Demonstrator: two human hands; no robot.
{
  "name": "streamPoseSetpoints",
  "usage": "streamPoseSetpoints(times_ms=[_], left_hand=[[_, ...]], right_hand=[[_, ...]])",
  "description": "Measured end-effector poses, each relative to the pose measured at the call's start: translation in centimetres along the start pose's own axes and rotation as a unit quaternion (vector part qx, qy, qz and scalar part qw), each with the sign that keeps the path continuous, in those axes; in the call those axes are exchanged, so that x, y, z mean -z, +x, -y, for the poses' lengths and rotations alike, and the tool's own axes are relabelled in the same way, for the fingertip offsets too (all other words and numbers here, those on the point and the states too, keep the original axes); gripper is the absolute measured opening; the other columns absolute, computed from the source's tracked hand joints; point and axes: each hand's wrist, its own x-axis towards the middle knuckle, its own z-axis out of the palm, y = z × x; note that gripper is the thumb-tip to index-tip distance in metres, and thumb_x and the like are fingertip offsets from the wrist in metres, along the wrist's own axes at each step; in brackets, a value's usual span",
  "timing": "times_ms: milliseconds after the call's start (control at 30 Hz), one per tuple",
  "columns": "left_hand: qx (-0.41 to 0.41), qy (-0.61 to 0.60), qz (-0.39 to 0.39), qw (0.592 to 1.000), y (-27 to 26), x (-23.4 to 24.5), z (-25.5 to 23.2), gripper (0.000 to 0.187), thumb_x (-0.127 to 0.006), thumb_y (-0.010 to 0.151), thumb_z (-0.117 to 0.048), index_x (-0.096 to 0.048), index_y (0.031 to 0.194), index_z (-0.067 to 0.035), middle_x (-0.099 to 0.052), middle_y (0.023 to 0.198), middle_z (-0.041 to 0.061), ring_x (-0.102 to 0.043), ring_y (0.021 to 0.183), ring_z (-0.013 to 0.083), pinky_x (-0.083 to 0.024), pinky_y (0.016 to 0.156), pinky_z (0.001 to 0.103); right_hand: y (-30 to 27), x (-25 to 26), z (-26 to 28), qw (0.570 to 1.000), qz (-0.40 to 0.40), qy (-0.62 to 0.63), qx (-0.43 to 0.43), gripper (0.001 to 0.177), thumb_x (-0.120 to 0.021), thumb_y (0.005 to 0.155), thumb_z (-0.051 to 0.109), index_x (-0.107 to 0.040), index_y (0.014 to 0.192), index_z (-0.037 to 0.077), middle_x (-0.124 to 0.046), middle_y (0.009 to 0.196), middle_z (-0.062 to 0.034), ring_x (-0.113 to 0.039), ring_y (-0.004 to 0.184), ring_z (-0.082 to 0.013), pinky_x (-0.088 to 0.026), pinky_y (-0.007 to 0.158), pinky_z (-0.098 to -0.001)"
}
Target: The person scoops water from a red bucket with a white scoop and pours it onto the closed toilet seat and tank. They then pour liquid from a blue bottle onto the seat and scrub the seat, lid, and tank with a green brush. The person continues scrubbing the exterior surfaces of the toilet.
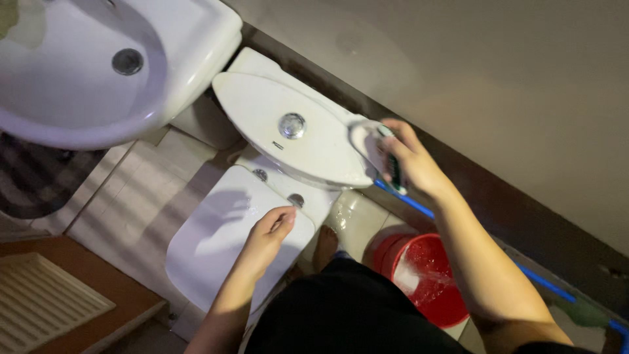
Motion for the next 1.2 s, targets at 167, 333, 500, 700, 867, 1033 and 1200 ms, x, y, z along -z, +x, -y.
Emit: streamPoseSetpoints(times_ms=[167, 333, 500, 700, 867, 1033, 1200], left_hand=[[-0.007, -0.011, -0.031, 0.999, 0.6, 0.4, 0.6, 0.036, -0.064, 0.098, -0.025, -0.069, 0.127, -0.002, -0.074, 0.12, 0.009, -0.065, 0.11, 0.0167, -0.05, 0.097, 0.029], [0.003, -0.048, -0.022, 0.999, 1.5, -0.9, -0.3, 0.037, -0.062, 0.099, -0.025, -0.066, 0.128, -0.002, -0.073, 0.122, 0.007, -0.066, 0.113, 0.0143, -0.05, 0.099, 0.028], [-0.004, -0.031, -0.03, 0.999, 1.4, -1.2, -1.1, 0.038, -0.061, 0.1, -0.025, -0.065, 0.131, -0.003, -0.073, 0.119, 0.009, -0.066, 0.112, 0.0164, -0.051, 0.098, 0.029], [-0.01, -0.025, -0.037, 0.999, 1.5, -1.3, -2.5, 0.04, -0.061, 0.099, -0.026, -0.064, 0.131, -0.003, -0.073, 0.122, 0.008, -0.067, 0.115, 0.0168, -0.051, 0.1, 0.03], [-0.006, -0.051, -0.042, 0.998, 0.8, -0.3, -2.3, 0.04, -0.06, 0.099, -0.027, -0.064, 0.131, -0.004, -0.072, 0.126, 0.008, -0.065, 0.121, 0.0164, -0.048, 0.105, 0.03], [0.029, -0.081, -0.092, 0.992, 0.9, 1.8, -1.4, 0.039, -0.062, 0.098, -0.027, -0.066, 0.13, -0.005, -0.072, 0.126, 0.008, -0.064, 0.121, 0.0166, -0.048, 0.104, 0.03], [-0.003, -0.091, -0.098, 0.991, 1.2, 2.0, -1.6, 0.038, -0.063, 0.098, -0.027, -0.067, 0.129, -0.005, -0.072, 0.124, 0.009, -0.065, 0.117, 0.0187, -0.049, 0.103, 0.032]], right_hand=[[2.1, -0.4, 0.0, 0.998, -0.015, 0.056, 0.036, 0.047, -0.051, 0.105, 0.023, -0.047, 0.149, 0.006, -0.058, 0.076, -0.0037, -0.054, 0.05, -0.013, -0.045, 0.046, -0.031], [10.5, -6.8, 4.3, 0.986, -0.041, -0.122, 0.104, 0.039, -0.053, 0.107, 0.026, -0.06, 0.142, 0.009, -0.055, 0.067, 0.0009, -0.05, 0.049, -0.0082, -0.044, 0.045, -0.0298], [16.8, -12.4, 7.5, 0.976, -0.013, -0.188, 0.111, 0.04, -0.054, 0.103, 0.03, -0.061, 0.138, 0.011, -0.054, 0.054, -0.0027, -0.052, 0.039, -0.0131, -0.044, 0.043, -0.0341], [20.7, -17.0, 8.3, 0.941, -0.013, -0.271, 0.203, 0.041, -0.057, 0.102, 0.031, -0.061, 0.138, 0.011, -0.064, 0.064, -0.0146, -0.062, 0.051, -0.0185, -0.053, 0.061, -0.0374], [16.7, -12.8, 7.7, 0.949, -0.03, -0.256, 0.183, 0.042, -0.058, 0.102, 0.032, -0.064, 0.138, 0.011, -0.07, 0.079, -0.011, -0.063, 0.067, -0.0163, -0.051, 0.064, -0.0355], [14.7, -9.3, 6.6, 0.953, -0.04, -0.269, 0.13, 0.04, -0.055, 0.105, 0.033, -0.065, 0.133, 0.007, -0.065, 0.064, -0.0107, -0.057, 0.046, -0.0127, -0.049, 0.051, -0.0322], [21.0, -15.3, 8.1, 0.991, 0.015, -0.103, 0.085, 0.035, -0.056, 0.102, 0.031, -0.066, 0.122, 0.004, -0.051, 0.056, -0.0013, -0.044, 0.037, -0.0122, -0.037, 0.035, -0.0342]])
